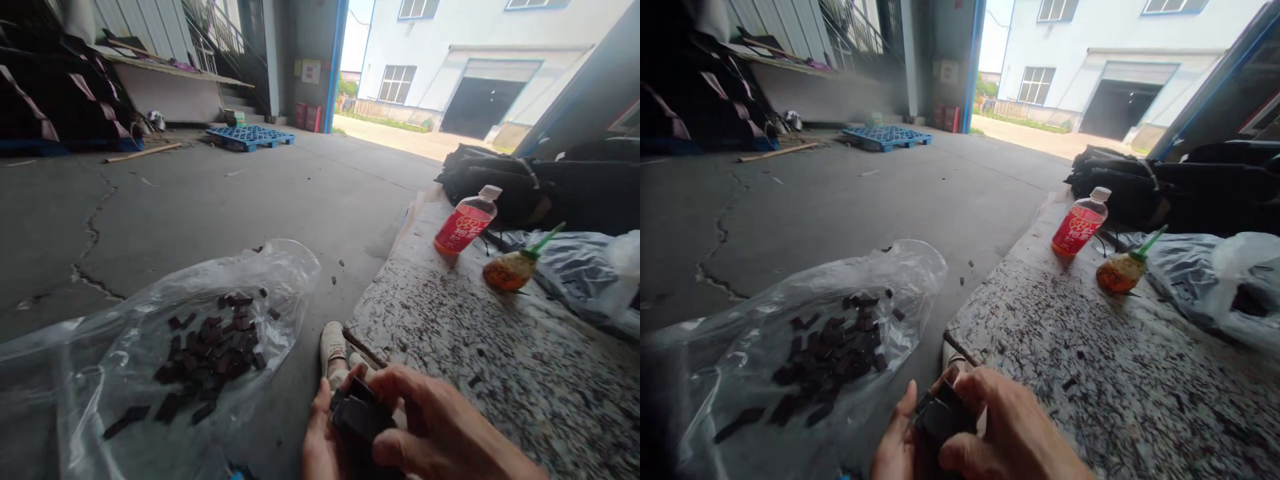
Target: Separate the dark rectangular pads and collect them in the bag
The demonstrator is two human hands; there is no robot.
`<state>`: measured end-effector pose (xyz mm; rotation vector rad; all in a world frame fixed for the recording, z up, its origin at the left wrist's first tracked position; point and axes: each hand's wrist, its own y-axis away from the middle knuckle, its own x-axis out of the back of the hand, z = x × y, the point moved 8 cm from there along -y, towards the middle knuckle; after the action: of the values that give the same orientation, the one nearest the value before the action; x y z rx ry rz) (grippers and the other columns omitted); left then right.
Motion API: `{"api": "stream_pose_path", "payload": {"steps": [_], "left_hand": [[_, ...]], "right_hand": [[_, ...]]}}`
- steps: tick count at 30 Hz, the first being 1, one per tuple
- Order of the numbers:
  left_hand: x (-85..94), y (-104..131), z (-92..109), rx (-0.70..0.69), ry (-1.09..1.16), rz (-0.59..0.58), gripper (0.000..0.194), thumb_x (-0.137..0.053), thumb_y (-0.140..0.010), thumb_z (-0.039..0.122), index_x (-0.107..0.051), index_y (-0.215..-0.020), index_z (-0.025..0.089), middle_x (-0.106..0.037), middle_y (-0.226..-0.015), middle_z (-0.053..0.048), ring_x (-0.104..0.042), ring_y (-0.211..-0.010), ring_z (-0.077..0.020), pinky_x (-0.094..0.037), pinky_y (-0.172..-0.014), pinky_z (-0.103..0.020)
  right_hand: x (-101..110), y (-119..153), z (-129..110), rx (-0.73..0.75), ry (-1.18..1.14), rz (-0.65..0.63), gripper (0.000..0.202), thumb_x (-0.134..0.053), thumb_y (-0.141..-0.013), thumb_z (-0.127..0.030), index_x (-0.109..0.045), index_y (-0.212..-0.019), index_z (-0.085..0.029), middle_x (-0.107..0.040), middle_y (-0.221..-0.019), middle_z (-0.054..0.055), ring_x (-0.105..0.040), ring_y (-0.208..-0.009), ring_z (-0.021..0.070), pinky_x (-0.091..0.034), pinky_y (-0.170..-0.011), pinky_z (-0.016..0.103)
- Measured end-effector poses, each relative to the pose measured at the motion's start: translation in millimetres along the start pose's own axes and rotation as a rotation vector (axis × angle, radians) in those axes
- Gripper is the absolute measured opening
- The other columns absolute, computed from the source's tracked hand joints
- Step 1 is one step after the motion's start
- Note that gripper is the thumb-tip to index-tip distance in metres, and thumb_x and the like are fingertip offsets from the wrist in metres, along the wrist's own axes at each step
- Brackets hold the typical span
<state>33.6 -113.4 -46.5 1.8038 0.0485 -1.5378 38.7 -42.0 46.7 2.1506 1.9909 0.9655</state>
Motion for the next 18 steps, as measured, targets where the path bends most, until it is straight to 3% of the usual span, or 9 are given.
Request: {"api": "stream_pose_path", "payload": {"steps": [3, 6, 9, 14, 18], "left_hand": [[8.5, 16.3, -0.1, -0.015, 0.005, 0.025, 0.043, -0.051, -0.077, 0.052, -0.061, -0.102, 0.019, -0.065, -0.091, -0.007, -0.062, -0.083, -0.0227, -0.045, -0.075, -0.034], [19.5, 30.0, 1.5, -0.048, -0.015, 0.054, 0.045, -0.053, -0.076, 0.052, -0.059, -0.104, 0.017, -0.064, -0.09, -0.008, -0.062, -0.081, -0.0219, -0.045, -0.074, -0.034], [30.4, 42.0, 2.9, -0.074, -0.04, 0.093, 0.039, -0.05, -0.081, 0.047, -0.059, -0.103, 0.016, -0.065, -0.087, -0.008, -0.062, -0.076, -0.0188, -0.047, -0.071, -0.032], [41.6, 55.8, 9.6, -0.141, -0.119, 0.151, 0.021, -0.056, -0.08, 0.035, -0.059, -0.097, 0.022, -0.067, -0.082, -0.005, -0.065, -0.074, -0.0195, -0.048, -0.054, -0.027], [43.4, 62.0, 11.9, -0.206, -0.222, 0.171, 0.022, -0.068, -0.07, 0.033, -0.06, -0.086, 0.019, -0.066, -0.065, -0.001, -0.064, -0.058, -0.0176, -0.048, -0.052, -0.026]], "right_hand": [[-13.9, 10.1, 8.2, 0.019, -0.103, -0.001, 0.018, -0.059, -0.07, -0.04, -0.066, -0.081, -0.027, -0.066, -0.083, 0.001, -0.058, -0.065, 0.0165, -0.045, -0.053, 0.021], [-28.0, 17.8, 15.4, 0.022, -0.303, -0.054, 0.031, -0.057, -0.071, -0.055, -0.067, -0.081, -0.027, -0.067, -0.092, 0.003, -0.063, -0.083, 0.023, -0.05, -0.067, 0.026], [-38.4, 23.9, 23.5, 0.01, -0.437, -0.048, 0.03, -0.061, -0.07, -0.055, -0.067, -0.08, -0.028, -0.068, -0.094, 0.003, -0.063, -0.092, 0.0255, -0.05, -0.075, 0.028], [-52.4, 29.8, 39.9, -0.062, -0.553, -0.075, 0.02, -0.06, -0.077, -0.046, -0.062, -0.086, -0.028, -0.069, -0.085, 0.002, -0.068, -0.066, 0.0207, -0.05, -0.053, 0.023], [-49.6, 27.4, 42.6, -0.025, -0.51, -0.006, 0.022, -0.06, -0.077, -0.046, -0.062, -0.082, -0.025, -0.067, -0.079, 0.001, -0.066, -0.063, 0.0189, -0.049, -0.054, 0.023]]}}
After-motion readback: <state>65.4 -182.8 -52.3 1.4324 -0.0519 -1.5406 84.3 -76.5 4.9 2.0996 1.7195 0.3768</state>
